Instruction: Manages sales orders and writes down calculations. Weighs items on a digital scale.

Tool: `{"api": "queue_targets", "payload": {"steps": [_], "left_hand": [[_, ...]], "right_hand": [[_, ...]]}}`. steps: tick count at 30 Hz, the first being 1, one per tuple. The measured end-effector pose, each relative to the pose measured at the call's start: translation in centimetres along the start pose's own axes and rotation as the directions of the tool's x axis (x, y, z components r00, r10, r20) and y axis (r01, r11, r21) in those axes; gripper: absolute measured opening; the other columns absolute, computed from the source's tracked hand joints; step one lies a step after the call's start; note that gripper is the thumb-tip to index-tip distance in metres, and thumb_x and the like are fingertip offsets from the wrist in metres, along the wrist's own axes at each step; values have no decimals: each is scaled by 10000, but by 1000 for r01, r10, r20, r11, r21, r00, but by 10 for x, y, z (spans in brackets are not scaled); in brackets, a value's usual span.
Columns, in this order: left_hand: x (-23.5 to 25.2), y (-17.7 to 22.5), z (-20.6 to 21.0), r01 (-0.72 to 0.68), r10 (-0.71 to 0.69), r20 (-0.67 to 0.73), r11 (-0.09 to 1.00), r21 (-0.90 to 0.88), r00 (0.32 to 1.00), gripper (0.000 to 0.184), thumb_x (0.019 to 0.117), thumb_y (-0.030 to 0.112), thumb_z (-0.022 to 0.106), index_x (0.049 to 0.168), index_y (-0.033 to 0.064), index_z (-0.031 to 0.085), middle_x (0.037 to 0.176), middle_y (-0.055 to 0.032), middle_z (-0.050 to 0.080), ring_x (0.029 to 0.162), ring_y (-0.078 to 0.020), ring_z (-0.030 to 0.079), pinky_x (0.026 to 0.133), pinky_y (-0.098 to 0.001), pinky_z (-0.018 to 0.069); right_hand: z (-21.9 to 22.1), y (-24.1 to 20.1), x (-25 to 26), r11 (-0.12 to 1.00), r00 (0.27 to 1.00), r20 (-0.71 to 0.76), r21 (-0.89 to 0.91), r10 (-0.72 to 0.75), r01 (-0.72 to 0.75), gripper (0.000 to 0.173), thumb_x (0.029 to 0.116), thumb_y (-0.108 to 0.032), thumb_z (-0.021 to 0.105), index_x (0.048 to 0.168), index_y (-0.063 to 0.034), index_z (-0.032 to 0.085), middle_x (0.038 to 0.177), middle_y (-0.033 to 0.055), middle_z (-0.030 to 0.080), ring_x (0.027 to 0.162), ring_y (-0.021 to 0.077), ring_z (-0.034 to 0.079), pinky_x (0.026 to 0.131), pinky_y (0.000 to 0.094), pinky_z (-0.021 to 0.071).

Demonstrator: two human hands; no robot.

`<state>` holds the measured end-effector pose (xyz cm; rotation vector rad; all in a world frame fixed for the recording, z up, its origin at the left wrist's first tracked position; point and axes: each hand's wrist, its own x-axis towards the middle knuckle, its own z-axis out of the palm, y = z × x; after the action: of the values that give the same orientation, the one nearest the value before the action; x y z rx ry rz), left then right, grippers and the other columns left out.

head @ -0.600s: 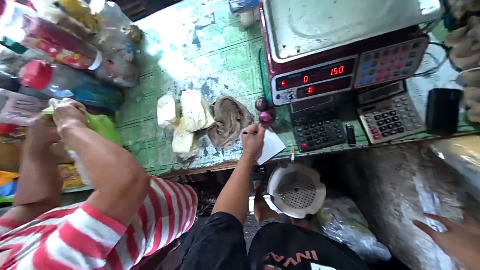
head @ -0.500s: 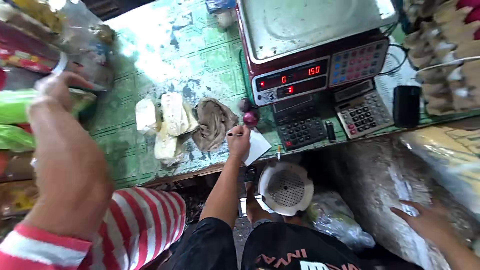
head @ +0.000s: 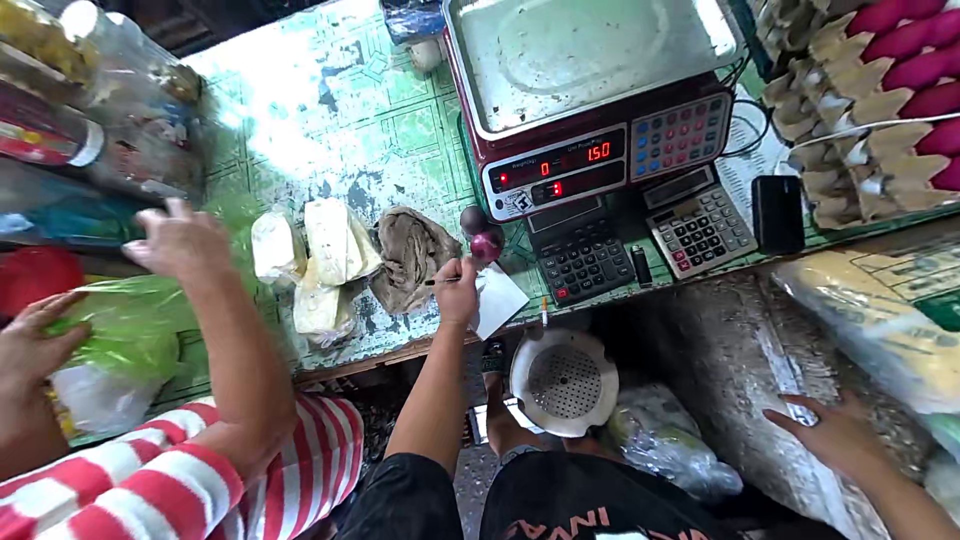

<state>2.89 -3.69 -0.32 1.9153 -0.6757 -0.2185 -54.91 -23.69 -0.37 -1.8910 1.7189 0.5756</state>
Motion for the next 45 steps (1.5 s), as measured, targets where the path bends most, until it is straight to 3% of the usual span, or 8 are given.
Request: {"api": "queue_targets", "payload": {"steps": [5,11,19,25,31,37,45], "left_hand": [[-14,12,2,2,-5,32,997,74,999,416,979,166,574,597,116,417,543,2,422,490,-126,426,498,-321,376],[-19,7,11,38,-32,-39,987,157,999,436,990,174,559,584,103,416,556,-17,431,524,-150,456,532,-344,397],[-19,4,11,25,-25,-1,986,163,1000,422,984,167,560,593,112,412,551,-16,420,512,-155,441,512,-345,374],[-18,2,9,-23,21,14,985,169,1000,426,978,162,574,585,106,419,553,-24,441,512,-157,457,511,-341,386],[-21,-2,9,-15,14,15,993,120,1000,450,991,183,578,582,126,401,545,-17,425,499,-151,435,496,-333,366],[-23,1,12,-165,163,26,953,254,986,434,981,165,572,582,91,422,560,-50,454,521,-187,484,508,-361,407],[-22,5,12,-99,88,57,962,253,995,452,1011,207,571,592,86,449,561,-35,459,525,-155,477,521,-339,394]], "right_hand": [[-3,0,-2,999,1000,-11,45,-18,18,529,870,-392,824,1311,-130,694,1642,388,61,1477,604,203,1109,758,314],[-4,0,-8,995,998,-11,76,-60,61,447,880,-376,813,1219,-94,740,1637,400,54,1489,601,172,1127,750,290],[-6,8,-9,990,998,-10,126,-58,59,307,913,-354,776,1124,-130,781,1656,364,62,1507,570,158,1136,739,284],[-7,5,-12,991,998,7,118,-63,62,331,908,-375,759,1139,-139,777,1657,361,61,1516,544,168,1162,700,285],[-3,13,-8,992,998,-3,113,-57,57,311,918,-378,760,1134,-155,782,1660,356,60,1511,555,167,1144,727,280],[-4,7,-11,990,998,-27,129,-49,52,310,902,-341,791,1120,-122,781,1641,377,117,1477,588,222,1114,761,292],[-4,4,-9,996,1000,-11,87,-14,15,298,913,-399,777,1119,-184,787,1669,336,67,1492,576,196,1114,749,302]]}}
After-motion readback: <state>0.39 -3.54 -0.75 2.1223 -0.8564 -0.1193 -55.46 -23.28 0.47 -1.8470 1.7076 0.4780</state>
